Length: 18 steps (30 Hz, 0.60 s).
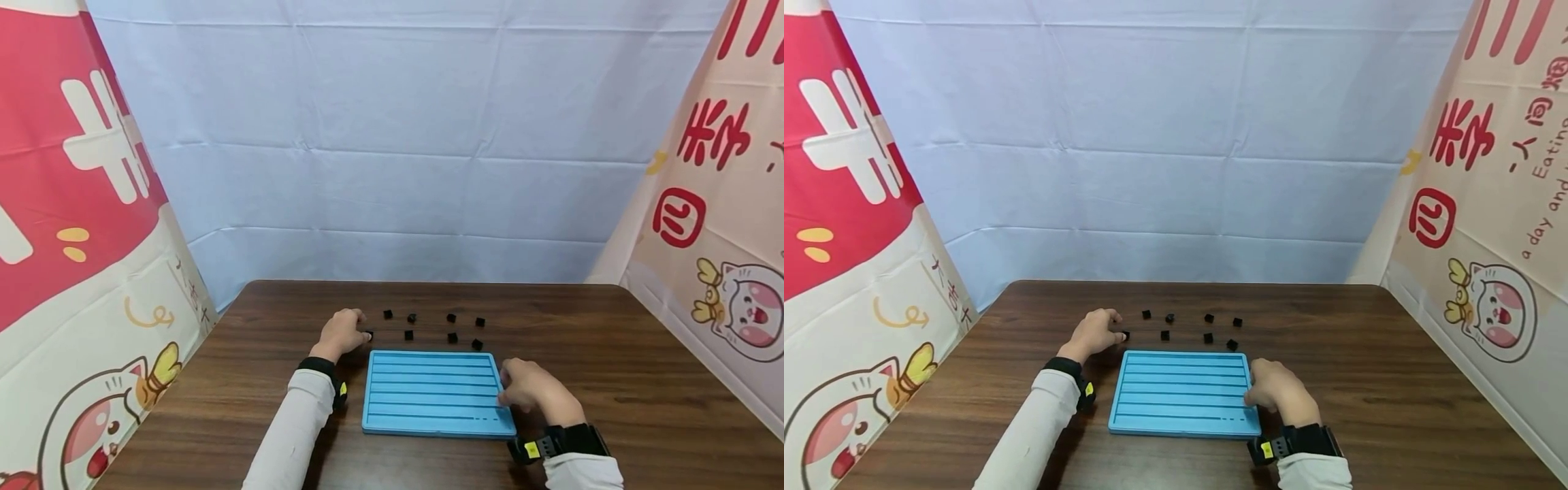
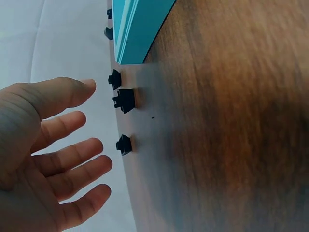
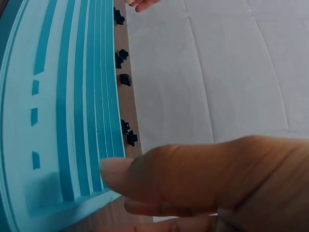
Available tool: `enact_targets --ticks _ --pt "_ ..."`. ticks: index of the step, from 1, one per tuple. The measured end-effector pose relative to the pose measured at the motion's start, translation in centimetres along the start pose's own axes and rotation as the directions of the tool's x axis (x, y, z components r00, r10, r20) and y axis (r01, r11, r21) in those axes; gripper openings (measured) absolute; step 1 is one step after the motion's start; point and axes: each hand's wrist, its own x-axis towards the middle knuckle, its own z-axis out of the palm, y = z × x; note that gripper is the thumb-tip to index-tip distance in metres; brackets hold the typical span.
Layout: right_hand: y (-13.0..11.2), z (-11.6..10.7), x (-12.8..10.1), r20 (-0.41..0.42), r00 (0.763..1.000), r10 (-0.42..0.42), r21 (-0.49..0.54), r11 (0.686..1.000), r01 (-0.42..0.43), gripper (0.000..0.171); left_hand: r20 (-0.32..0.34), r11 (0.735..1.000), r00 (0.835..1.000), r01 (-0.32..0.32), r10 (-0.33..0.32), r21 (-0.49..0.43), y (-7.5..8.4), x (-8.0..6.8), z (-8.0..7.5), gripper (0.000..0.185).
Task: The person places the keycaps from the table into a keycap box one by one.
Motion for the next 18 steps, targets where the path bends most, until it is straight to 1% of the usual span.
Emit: enact_targets --ticks 5,12,14,18 --pt "0.13 -0.06 -0.45 0.028 0.999 0.018 0.027 0.999 -0.019 0.027 0.012 1.0 1.0 -0.006 0.006 0.008 0.01 0.17 0.27 0.035" --pt "0.57 0.58 -0.13 0.0 1.0 -0.018 0.037 0.999 0.018 0.045 0.031 1.0 0.999 -0.009 0.009 0.0 0.05 0.25 0.61 0.032" --pt "0.63 0.72 0.0 -0.006 1.0 -0.029 0.029 0.999 0.03 0.043 0.038 1.0 0.999 -0.013 0.013 -0.004 0.09 0.23 0.72 0.031" --pt "0.67 0.88 0.13 -0.001 1.0 -0.019 0.03 0.999 0.019 0.041 0.044 1.0 0.999 -0.023 0.023 -0.005 0.21 0.29 0.88 0.029"
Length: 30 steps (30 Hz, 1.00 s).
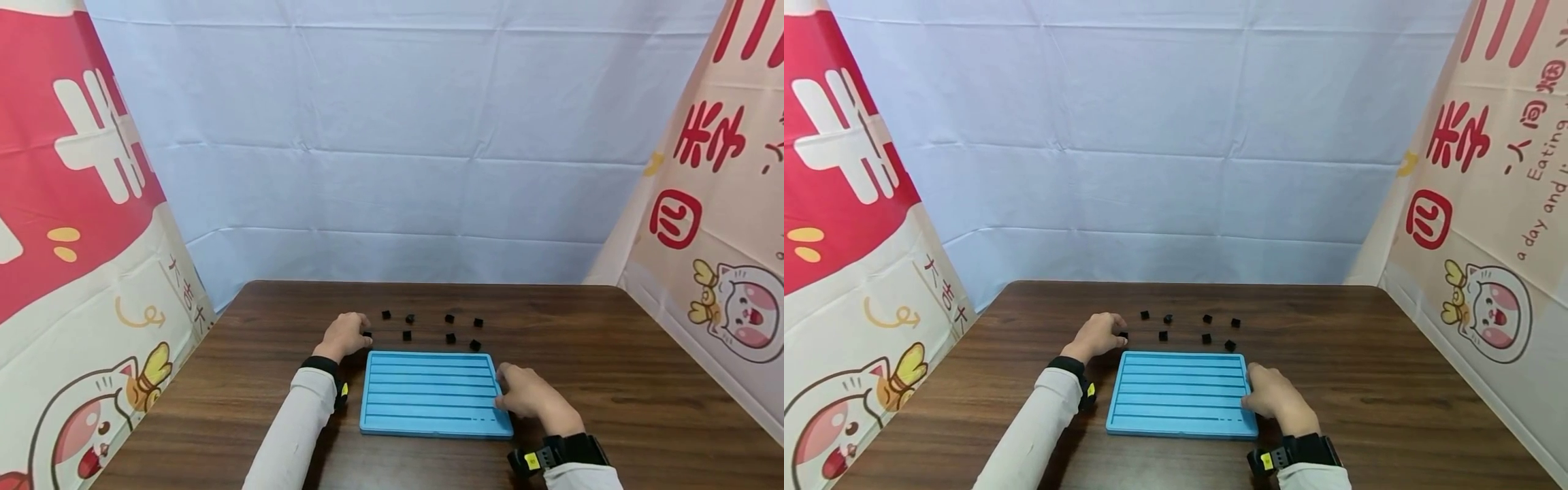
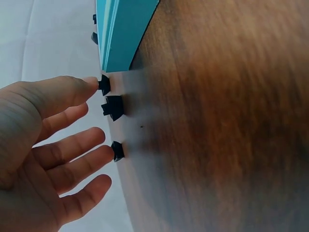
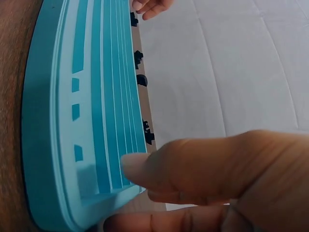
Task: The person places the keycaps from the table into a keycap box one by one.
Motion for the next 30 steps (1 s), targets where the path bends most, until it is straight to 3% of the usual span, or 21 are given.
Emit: enact_targets --ticks 11,18,23,30 --pt "0.16 0.42 0.26 -0.019 1.0 -0.006 0.0 1.0 0.006 0.043 0.022 0.999 1.0 0.001 -0.001 0.033 0.18 0.19 0.4 0.025" --pt "-0.12 0.48 -0.11 -0.056 0.998 0.011 -0.032 0.999 -0.012 0.011 0.036 0.999 0.999 -0.013 0.012 0.03 0.28 0.47 0.56 0.022" --pt "-0.08 0.6 -0.23 -0.061 0.998 0.035 -0.004 0.999 -0.035 0.026 0.037 0.999 0.999 -0.019 0.017 0.042 -0.02 0.54 0.83 0.017" --pt "0.04 0.63 -0.27 -0.051 0.997 0.063 0.009 0.998 -0.062 0.025 0.019 0.999 0.999 -0.027 0.026 0.042 -0.19 0.42 0.9 0.017"
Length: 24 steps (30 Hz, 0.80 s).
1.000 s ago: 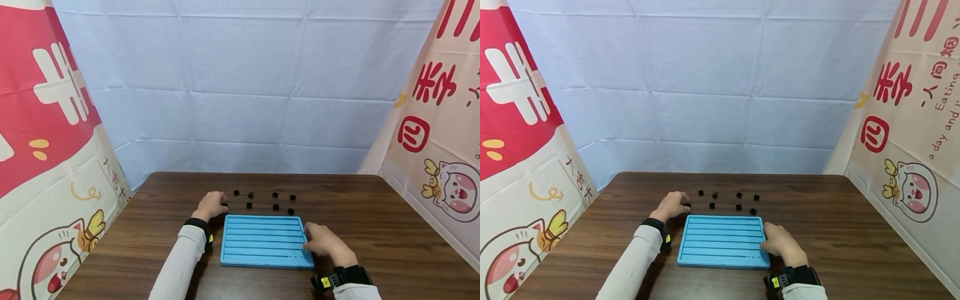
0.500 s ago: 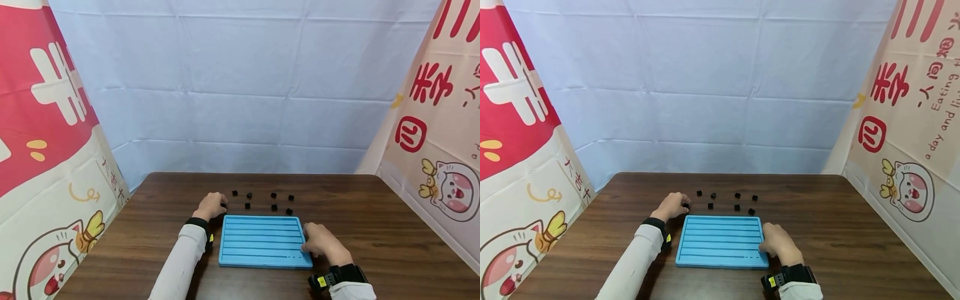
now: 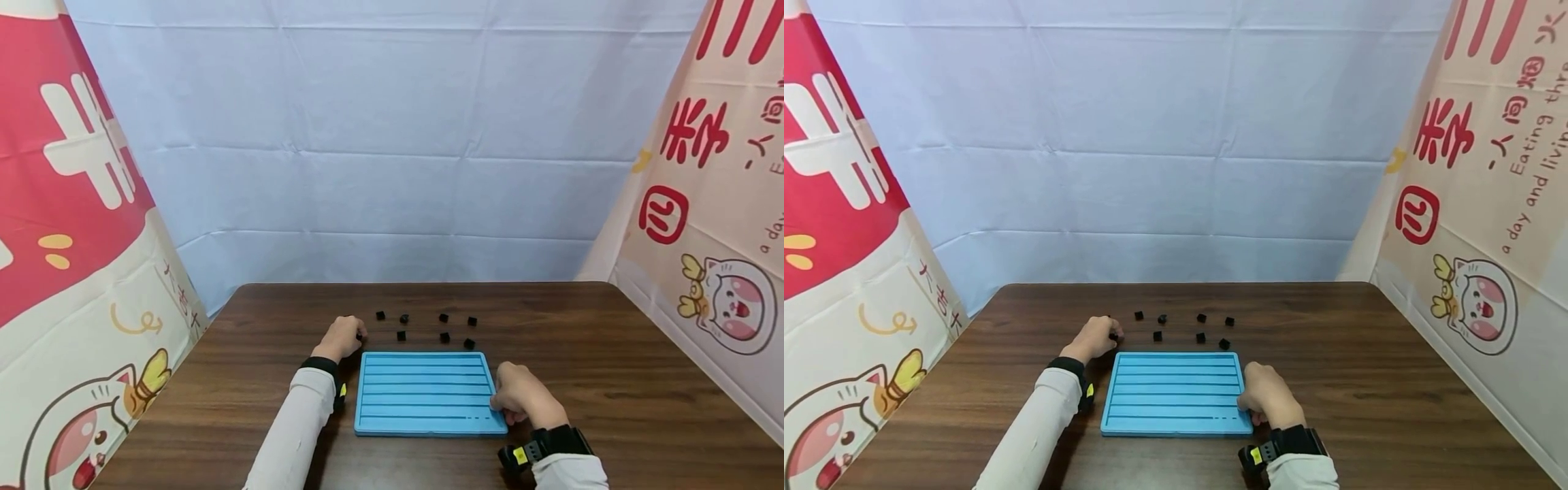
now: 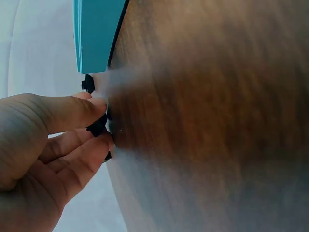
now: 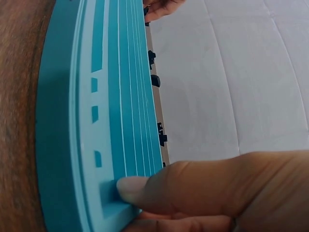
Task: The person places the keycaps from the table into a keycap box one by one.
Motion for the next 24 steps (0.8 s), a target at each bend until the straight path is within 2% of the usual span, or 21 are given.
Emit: enact_targets --ticks 4,12,19,24 --pt "-0.16 -0.07 0.13 -0.003 1.0 -0.003 0.005 1.0 0.003 0.025 -0.012 1.0 1.0 0.011 -0.011 -0.011 -0.17 -0.07 0.0 0.019" --pt "-0.3 -0.32 0.51 0.016 1.0 0.006 0.022 1.0 -0.006 0.023 -0.033 1.0 0.999 -0.008 0.008 -0.008 -0.26 -0.3 -0.3 0.016" --pt "-0.28 -0.39 0.52 0.043 0.999 0.015 0.01 1.0 -0.015 0.022 -0.022 0.999 1.0 0.0 -0.001 -0.033 -0.36 -0.68 -0.56 0.014" --pt "-0.46 -0.4 0.69 0.085 0.996 0.037 0.012 0.999 -0.038 0.008 -0.026 1.0 1.0 -0.003 0.002 -0.028 -0.43 -0.73 -0.77 0.009"
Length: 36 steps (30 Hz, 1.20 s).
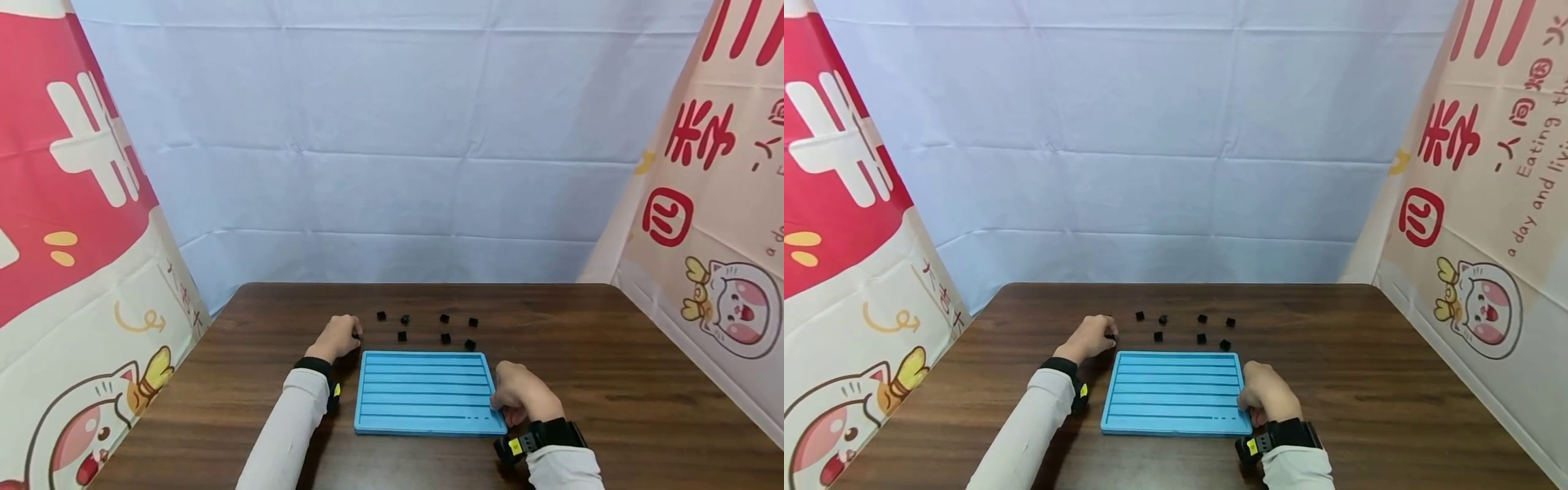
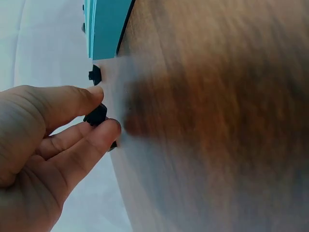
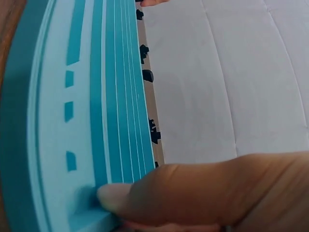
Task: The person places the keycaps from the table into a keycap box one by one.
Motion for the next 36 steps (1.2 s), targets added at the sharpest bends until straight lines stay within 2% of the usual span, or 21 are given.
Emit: enact_targets --ticks 4,12,24,36 --pt "-0.2 0.3 0.3 0.011 0.999 0.032 -0.029 0.999 -0.032 0.011 0.006 1.0 1.0 -0.012 0.013 -0.017 0.0 -0.1 -0.3 0.008" --pt "-0.4 0.4 0.4 0.005 0.999 0.034 -0.028 0.999 -0.034 0.011 -0.009 0.999 1.0 -0.017 0.017 -0.03 0.0 -0.2 -0.5 0.008" --pt "-0.2 0.2 0.4 0.022 0.999 0.027 -0.038 0.999 -0.026 0.006 -0.086 0.994 0.995 -0.063 0.056 -0.088 0.1 -0.5 -1.2 0.015" --pt "-0.3 0.4 0.5 -0.005 0.999 0.038 -0.07 0.997 -0.038 0.009 -0.102 0.972 0.992 -0.094 0.073 -0.215 0.8 -1.1 -1.7 0.018"
